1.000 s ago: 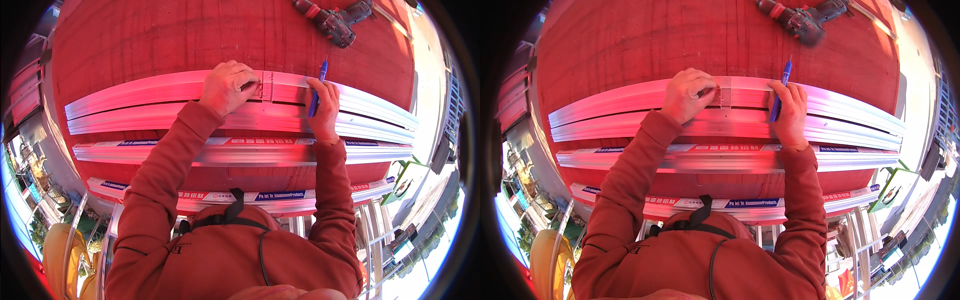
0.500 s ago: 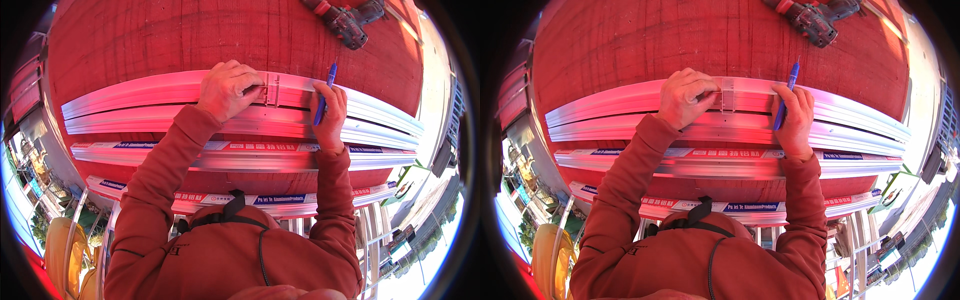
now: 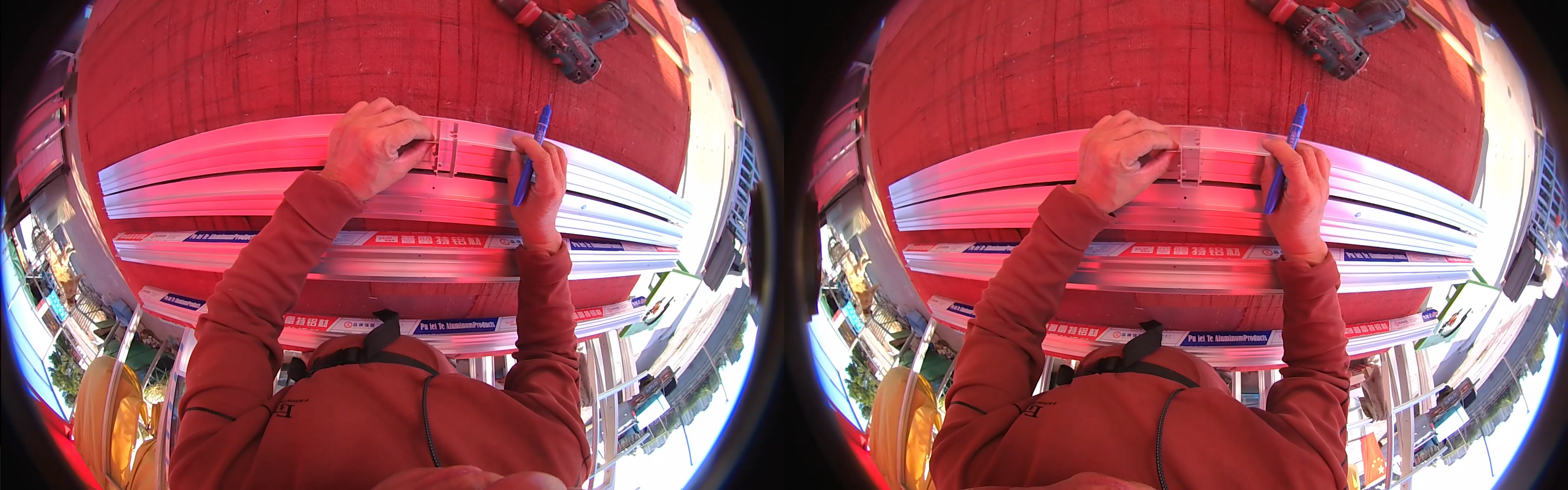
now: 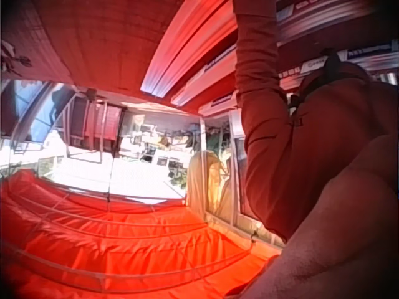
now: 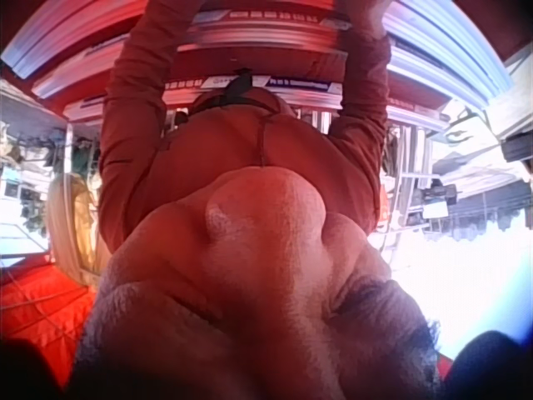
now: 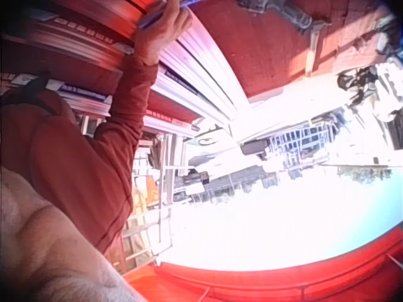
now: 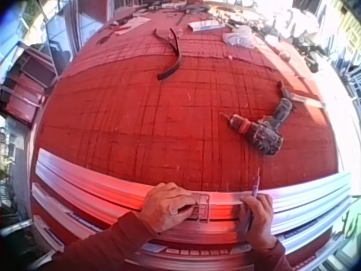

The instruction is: The person measures and marks aluminum profiles on a red workbench using a tape measure and pen, then uses a cordless drill to fasten the profiles together. The person handles multiple aluminum pieces, aligns them, and secures them with screws.

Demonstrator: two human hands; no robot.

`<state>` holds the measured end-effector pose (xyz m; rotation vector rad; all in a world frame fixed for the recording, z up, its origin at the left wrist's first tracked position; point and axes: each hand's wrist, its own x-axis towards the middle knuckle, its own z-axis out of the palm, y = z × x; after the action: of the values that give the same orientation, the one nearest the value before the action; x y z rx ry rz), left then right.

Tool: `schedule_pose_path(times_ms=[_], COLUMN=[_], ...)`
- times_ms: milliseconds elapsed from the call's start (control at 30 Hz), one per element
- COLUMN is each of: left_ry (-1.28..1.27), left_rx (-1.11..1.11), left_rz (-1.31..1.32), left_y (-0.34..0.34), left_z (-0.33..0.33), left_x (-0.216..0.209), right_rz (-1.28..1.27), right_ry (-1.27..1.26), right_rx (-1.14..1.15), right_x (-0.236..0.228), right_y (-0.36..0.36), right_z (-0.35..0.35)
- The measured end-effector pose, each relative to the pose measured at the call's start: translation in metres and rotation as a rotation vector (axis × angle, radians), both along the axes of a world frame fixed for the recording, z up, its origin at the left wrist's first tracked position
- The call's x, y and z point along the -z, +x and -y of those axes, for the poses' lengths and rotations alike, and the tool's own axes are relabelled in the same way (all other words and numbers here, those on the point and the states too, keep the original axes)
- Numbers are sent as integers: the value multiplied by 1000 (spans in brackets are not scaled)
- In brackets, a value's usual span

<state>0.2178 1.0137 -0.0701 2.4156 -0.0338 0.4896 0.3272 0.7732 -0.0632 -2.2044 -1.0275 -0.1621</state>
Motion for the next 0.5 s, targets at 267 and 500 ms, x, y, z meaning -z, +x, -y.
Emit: schedule_pose_path(times_ms=[267, 500], left_ry=[1, -5], left_rx=[6, 10], left_rz=[-3, -1], left_y=[0, 0], left_z=[0, 0], left_x=[2, 1], right_rz=[1, -10], right_ry=[-16, -3], right_rx=[-4, -5], right_x=[1, 0], right_y=[0, 0], right_z=[2, 1])
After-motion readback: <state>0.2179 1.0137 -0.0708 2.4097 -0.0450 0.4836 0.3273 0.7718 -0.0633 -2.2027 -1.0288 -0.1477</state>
